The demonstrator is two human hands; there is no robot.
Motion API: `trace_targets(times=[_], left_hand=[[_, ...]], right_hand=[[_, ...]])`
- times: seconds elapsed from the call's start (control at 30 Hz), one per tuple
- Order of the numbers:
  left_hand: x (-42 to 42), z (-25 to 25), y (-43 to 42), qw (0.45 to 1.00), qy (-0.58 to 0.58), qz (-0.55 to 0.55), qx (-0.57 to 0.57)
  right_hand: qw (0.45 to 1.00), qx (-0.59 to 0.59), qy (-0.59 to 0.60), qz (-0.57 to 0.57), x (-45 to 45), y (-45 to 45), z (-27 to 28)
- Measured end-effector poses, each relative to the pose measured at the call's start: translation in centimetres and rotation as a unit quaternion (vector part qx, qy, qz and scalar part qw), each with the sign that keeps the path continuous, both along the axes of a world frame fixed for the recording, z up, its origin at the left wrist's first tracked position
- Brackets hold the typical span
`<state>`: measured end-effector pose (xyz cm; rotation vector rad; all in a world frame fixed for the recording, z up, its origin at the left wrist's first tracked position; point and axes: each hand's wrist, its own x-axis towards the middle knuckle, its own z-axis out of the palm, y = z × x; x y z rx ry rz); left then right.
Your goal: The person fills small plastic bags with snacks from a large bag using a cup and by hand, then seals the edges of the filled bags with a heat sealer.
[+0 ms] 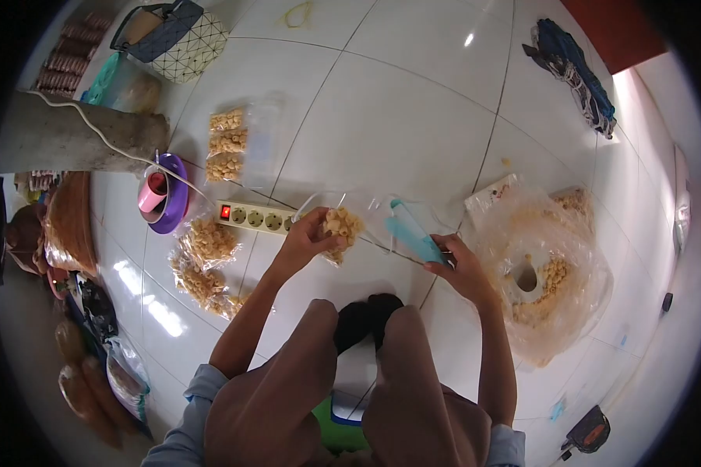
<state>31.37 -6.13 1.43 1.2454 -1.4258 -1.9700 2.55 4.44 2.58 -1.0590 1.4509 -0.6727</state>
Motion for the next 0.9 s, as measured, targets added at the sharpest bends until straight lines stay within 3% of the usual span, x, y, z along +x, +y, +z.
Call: trace_targets(times=[0.43,0.9], left_hand=[[-0.8,0.5,0.5,0.997,-0.013,-0.056,0.051],[-1.1,0.6,0.9,0.995,-0.037,-0.096,0.001]], right_hand=[[0.999,-0.021,-0.003,0.044,2.0,-1.0,1.4],[0.998,-0.049,0.004,0.041,3.3,-1.5,1.0]])
